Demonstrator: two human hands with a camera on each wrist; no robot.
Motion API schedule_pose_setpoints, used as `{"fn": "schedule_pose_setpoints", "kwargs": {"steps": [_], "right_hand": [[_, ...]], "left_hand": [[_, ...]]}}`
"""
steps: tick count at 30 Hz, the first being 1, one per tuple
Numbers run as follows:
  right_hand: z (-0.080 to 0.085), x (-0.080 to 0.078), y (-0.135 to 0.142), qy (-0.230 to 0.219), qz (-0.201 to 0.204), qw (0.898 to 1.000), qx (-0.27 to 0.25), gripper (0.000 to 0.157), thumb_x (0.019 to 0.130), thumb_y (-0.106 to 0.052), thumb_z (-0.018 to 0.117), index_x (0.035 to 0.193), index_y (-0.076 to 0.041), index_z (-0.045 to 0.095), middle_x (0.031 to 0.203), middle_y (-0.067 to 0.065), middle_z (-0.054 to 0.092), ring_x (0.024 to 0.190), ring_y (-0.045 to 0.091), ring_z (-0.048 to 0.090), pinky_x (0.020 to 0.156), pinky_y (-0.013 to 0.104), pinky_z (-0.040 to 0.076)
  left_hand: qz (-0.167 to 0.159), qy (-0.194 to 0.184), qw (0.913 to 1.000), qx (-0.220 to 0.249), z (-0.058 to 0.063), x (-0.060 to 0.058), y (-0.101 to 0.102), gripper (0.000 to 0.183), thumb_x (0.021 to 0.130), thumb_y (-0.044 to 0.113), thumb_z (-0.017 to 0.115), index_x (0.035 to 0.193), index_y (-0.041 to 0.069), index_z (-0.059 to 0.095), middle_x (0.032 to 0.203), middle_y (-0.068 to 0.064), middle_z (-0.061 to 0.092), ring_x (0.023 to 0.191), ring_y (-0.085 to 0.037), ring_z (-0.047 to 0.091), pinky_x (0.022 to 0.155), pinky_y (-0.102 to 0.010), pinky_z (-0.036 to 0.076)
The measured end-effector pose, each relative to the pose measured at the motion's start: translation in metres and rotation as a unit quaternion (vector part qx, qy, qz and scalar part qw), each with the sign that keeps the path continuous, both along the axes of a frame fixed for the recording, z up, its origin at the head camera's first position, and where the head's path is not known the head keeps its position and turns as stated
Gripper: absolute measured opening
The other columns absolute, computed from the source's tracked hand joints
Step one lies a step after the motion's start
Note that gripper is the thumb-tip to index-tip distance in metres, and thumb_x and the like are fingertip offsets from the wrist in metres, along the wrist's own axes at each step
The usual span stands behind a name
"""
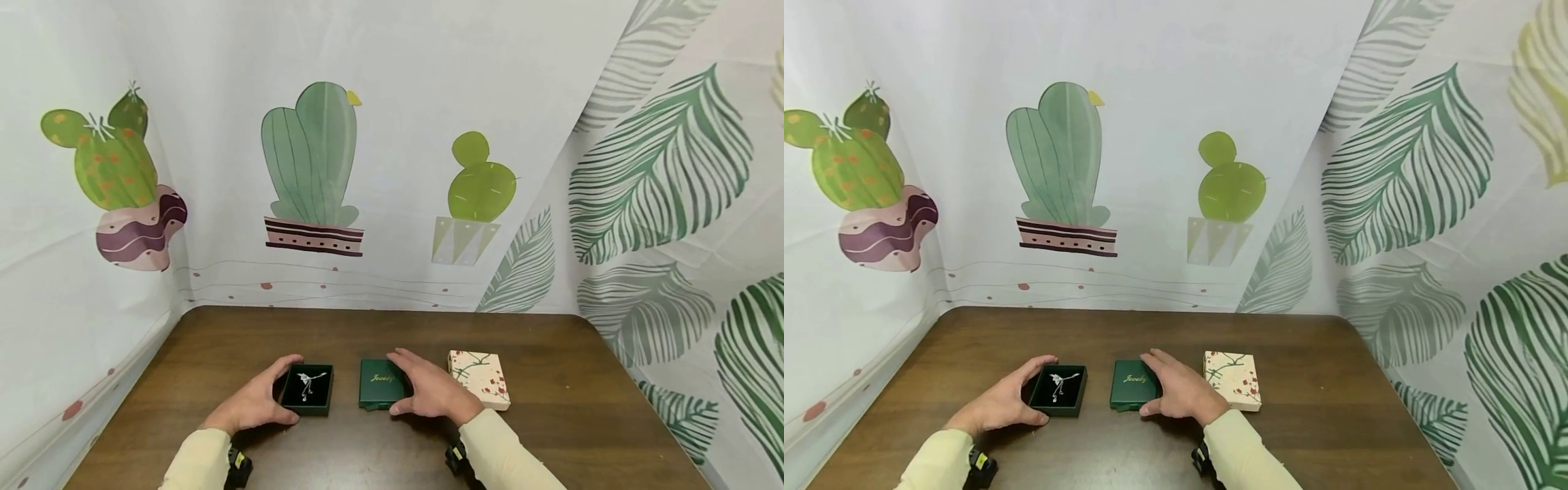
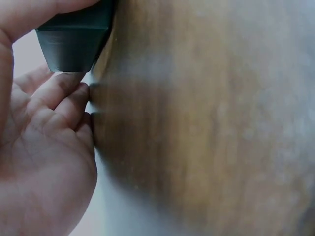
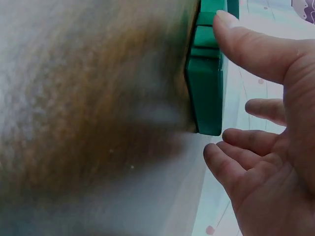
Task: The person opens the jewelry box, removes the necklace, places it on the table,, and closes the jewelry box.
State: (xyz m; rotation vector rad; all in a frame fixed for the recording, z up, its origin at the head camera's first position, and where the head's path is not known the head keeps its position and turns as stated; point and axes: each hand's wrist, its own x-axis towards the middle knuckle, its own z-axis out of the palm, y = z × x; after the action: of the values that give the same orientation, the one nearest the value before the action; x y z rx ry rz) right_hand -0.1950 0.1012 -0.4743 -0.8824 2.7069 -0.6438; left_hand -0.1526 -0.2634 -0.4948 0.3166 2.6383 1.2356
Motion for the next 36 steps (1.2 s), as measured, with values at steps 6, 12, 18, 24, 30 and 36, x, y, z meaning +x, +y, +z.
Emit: {"fn": "schedule_pose_setpoints", "kwargs": {"steps": [6,12,18,24,30,36], "right_hand": [[0.004,0.001,0.001,0.018,0.007,1.0,0.0,0.093,0.086,-0.044,0.085,0.161,-0.014,0.039,0.169,0.015,0.034,0.151,0.035,0.043,0.115,0.053,0.046],[0.008,0.002,0.0,0.023,0.009,1.0,-0.007,0.093,0.088,-0.047,0.082,0.163,-0.016,0.037,0.171,0.013,0.031,0.154,0.032,0.04,0.117,0.051,0.044],[0.009,0.003,0.0,0.021,0.012,1.0,-0.01,0.091,0.09,-0.048,0.08,0.163,-0.016,0.036,0.172,0.013,0.03,0.155,0.032,0.038,0.117,0.053,0.044],[0.009,0.002,0.0,0.022,0.015,1.0,-0.013,0.087,0.093,-0.048,0.076,0.163,-0.015,0.036,0.172,0.014,0.028,0.159,0.033,0.031,0.117,0.054,0.044],[0.009,0.003,-0.001,0.028,0.021,0.999,-0.013,0.084,0.096,-0.049,0.072,0.163,-0.015,0.036,0.172,0.015,0.029,0.159,0.034,0.031,0.117,0.054,0.043],[0.011,0.006,-0.004,0.031,0.025,0.999,-0.01,0.079,0.099,-0.047,0.069,0.163,-0.015,0.035,0.172,0.015,0.028,0.159,0.033,0.029,0.117,0.055,0.044]], "left_hand": [[-0.005,0.008,0.9999,-0.014,0.004,-0.001,0.001,0.114,0.064,0.021,0.097,0.16,0.011,0.036,0.161,-0.018,0.046,0.133,-0.032,0.05,0.107,-0.05,0.044],[-0.001,0.004,0.9996,-0.028,0.007,-0.001,0.001,0.115,0.064,0.024,0.097,0.161,0.011,0.035,0.162,-0.017,0.045,0.137,-0.035,0.048,0.108,-0.053,0.044],[-0.002,0.012,0.9988,-0.047,0.008,0.002,0.001,0.116,0.065,0.029,0.097,0.161,0.011,0.035,0.162,-0.018,0.045,0.141,-0.038,0.048,0.108,-0.055,0.045],[0.004,0.017,0.9982,-0.058,0.009,0.005,0.001,0.118,0.065,0.034,0.097,0.162,0.012,0.034,0.161,-0.023,0.045,0.144,-0.045,0.046,0.11,-0.062,0.045],[0.011,0.018,0.9974,-0.069,0.011,0.008,0.001,0.118,0.066,0.038,0.097,0.162,0.014,0.034,0.159,-0.025,0.046,0.142,-0.047,0.049,0.108,-0.064,0.045],[0.009,0.012,0.9973,-0.073,0.011,0.011,0.0,0.118,0.067,0.04,0.097,0.163,0.013,0.033,0.161,-0.025,0.044,0.144,-0.048,0.046,0.109,-0.065,0.045]]}}
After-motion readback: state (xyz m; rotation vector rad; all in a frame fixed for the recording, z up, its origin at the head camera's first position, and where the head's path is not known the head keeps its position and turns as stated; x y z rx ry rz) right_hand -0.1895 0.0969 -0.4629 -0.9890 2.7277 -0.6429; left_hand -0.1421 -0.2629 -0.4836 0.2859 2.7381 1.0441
